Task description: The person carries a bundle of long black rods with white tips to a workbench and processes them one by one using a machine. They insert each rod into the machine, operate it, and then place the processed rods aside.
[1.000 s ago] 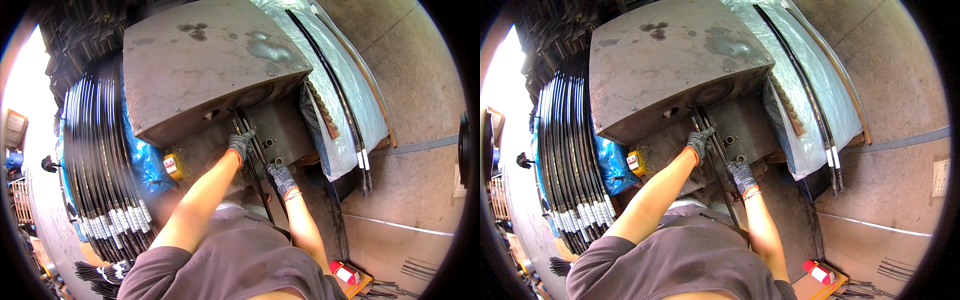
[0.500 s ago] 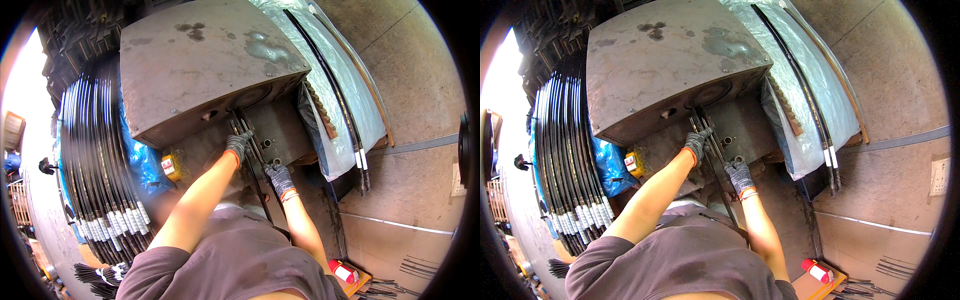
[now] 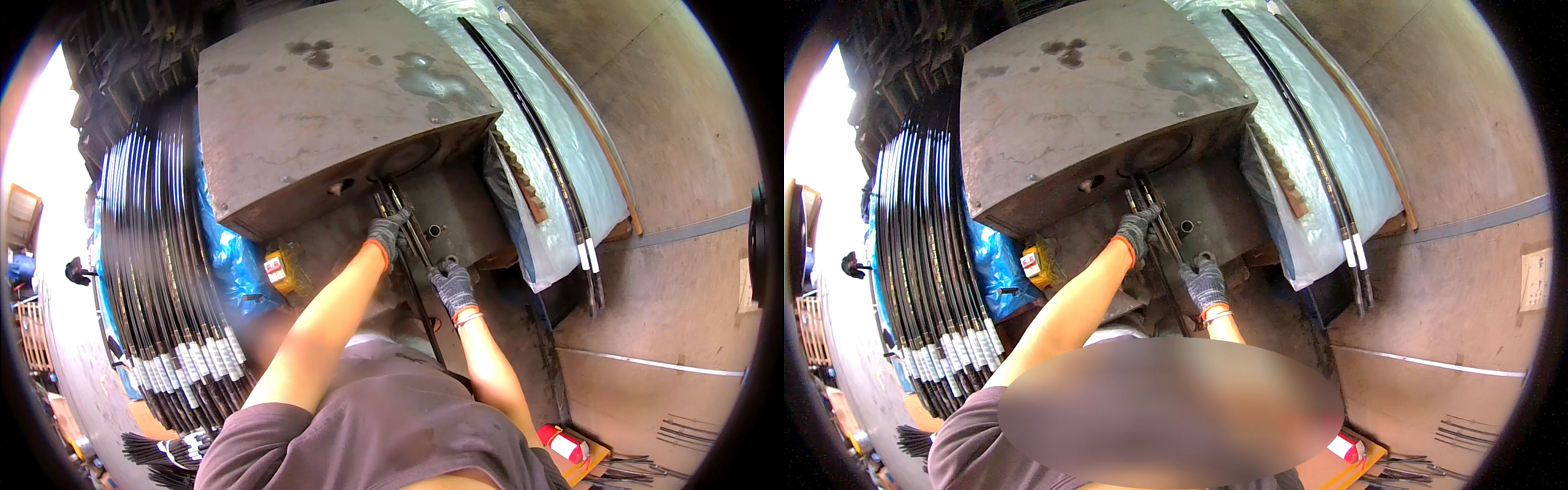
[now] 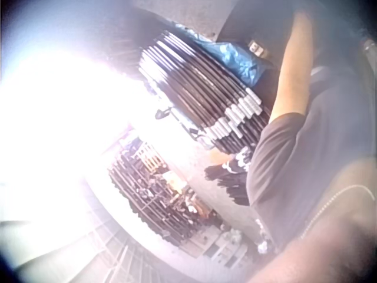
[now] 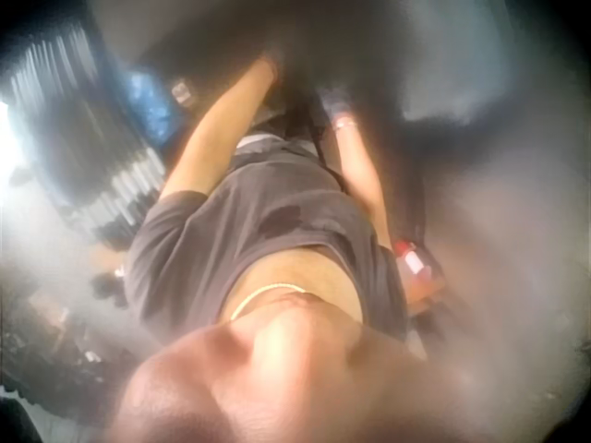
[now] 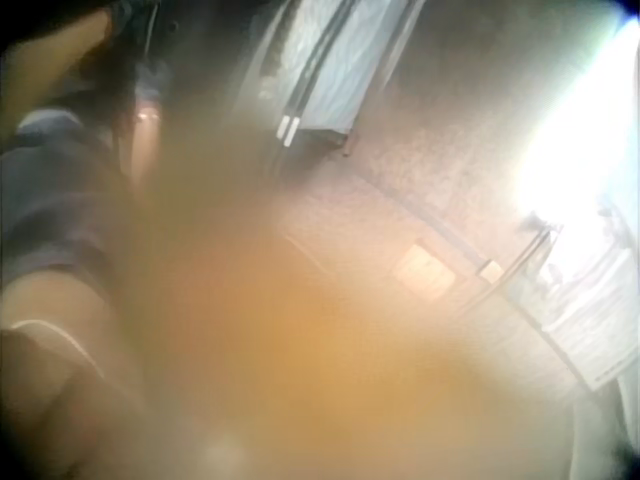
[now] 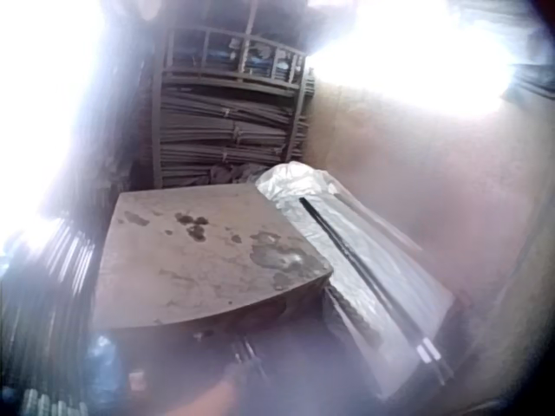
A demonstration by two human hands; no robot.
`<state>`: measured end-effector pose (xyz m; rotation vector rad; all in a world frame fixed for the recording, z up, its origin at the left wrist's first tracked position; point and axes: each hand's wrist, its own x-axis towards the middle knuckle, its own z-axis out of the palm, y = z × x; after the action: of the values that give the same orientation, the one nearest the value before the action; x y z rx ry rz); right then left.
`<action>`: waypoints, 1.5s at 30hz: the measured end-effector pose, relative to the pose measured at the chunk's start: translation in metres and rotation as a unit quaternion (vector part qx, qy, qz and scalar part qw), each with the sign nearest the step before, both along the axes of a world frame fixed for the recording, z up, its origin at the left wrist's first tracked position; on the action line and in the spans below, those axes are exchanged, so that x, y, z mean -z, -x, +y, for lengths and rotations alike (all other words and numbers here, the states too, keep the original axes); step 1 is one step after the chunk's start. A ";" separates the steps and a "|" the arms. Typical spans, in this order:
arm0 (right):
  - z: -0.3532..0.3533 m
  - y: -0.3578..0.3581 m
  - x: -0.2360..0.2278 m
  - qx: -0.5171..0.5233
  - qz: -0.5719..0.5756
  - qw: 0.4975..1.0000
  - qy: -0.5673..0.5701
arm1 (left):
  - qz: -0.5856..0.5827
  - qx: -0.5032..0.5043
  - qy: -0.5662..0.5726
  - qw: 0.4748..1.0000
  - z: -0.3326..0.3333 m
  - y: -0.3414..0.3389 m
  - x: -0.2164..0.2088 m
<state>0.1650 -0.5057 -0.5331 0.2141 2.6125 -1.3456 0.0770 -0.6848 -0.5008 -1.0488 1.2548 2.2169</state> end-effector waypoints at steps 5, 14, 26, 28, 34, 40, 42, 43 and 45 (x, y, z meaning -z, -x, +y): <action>0.018 -0.031 0.008 -0.071 -0.111 0.990 -0.042 | 0.000 -0.018 -0.030 0.999 -0.007 -0.001 -0.009; 0.015 -0.077 -0.054 0.088 -0.226 0.897 0.370 | -0.036 0.096 0.085 0.991 -0.004 0.005 -0.028; 0.018 -0.036 -0.036 0.101 -0.179 0.944 0.256 | 0.079 0.080 0.180 0.977 0.000 -0.004 -0.015; 0.017 -0.030 -0.034 0.092 -0.183 0.946 0.250 | 0.102 0.076 0.245 0.961 0.001 0.000 0.004; 0.006 -0.022 -0.041 0.101 -0.182 0.945 0.254 | 0.066 0.100 0.206 0.971 -0.003 0.003 0.002; 0.014 -0.019 -0.014 0.078 -0.140 0.970 0.185 | 0.019 0.116 0.211 0.970 -0.002 0.003 -0.003; 0.007 -0.019 -0.029 0.080 -0.148 0.967 0.193 | 0.034 0.110 0.172 0.978 -0.005 0.002 -0.001; 0.005 -0.019 -0.034 0.084 -0.149 0.963 0.206 | 0.041 0.109 0.152 0.981 -0.006 0.001 -0.005; 0.002 -0.019 -0.040 0.092 -0.152 0.957 0.232 | 0.058 0.112 0.139 0.982 -0.007 -0.002 -0.013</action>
<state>0.1840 -0.5034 -0.4931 0.5491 2.0033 -1.7793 0.0788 -0.6914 -0.4874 -0.8336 1.6828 1.9951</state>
